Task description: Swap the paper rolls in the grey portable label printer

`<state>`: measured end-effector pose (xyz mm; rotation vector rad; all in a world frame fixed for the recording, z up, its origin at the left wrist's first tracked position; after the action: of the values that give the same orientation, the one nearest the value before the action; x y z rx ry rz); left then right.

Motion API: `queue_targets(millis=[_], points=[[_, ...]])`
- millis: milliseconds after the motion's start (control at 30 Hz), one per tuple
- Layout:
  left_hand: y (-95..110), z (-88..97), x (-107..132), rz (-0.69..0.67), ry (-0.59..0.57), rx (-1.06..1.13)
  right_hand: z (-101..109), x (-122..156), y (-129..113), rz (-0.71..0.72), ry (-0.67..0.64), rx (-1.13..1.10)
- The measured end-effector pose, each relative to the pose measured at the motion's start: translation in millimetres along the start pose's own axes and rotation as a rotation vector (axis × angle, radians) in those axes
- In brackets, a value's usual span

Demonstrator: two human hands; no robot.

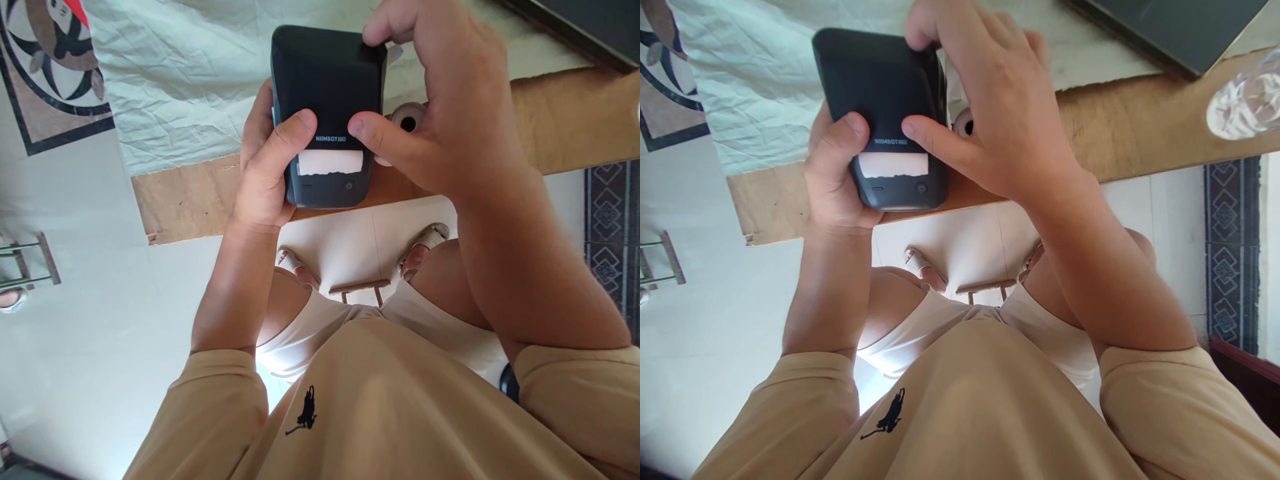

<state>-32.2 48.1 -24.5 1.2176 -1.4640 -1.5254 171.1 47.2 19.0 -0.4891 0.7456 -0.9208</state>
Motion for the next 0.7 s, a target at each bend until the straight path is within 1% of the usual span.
queue_targets(millis=[100,167,300,333,433,533,633,700], points=[[-4.0,6.9,-4.2,0.045,-0.019,-0.023,-2.0,1.8,1.6,0.009,-0.01,-0.055],[-5.6,5.4,-4.5,0.044,0.011,0.003,-1.5,2.4,1.2,0.006,-0.016,-0.093],[-2.7,-4.9,1.0,-0.019,0.245,0.14,1.2,2.0,-1.0,-0.004,-0.009,-0.116],[-1.3,-8.0,3.1,-0.014,0.27,0.158,1.7,1.6,-1.2,-0.013,-0.005,-0.12],[3.0,-14.0,8.9,0.047,0.268,0.172,2.3,0.5,-0.7,-0.034,0.028,-0.138],[5.5,-14.5,11.3,0.114,0.241,0.167,1.0,0.2,0.3,-0.037,0.038,-0.147],[3.2,-14.4,7.9,0.173,0.18,0.163,-0.9,0.7,1.5,-0.027,0.017,-0.104],[0.0,-14.4,4.0,0.171,0.161,0.183,-1.2,1.0,2.3,-0.017,0.006,-0.074]])
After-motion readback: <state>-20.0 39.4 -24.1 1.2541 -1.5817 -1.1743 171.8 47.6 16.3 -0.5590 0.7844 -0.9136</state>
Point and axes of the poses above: each hand's wrist, its own x-axis away from the middle knuckle, its own z-axis out of the back of the hand, y = z × x, the point moved 2 cm from there along -x, towards the middle knuckle, and after that the axes turned 12 degrees about -x, right-handed, at the moved point
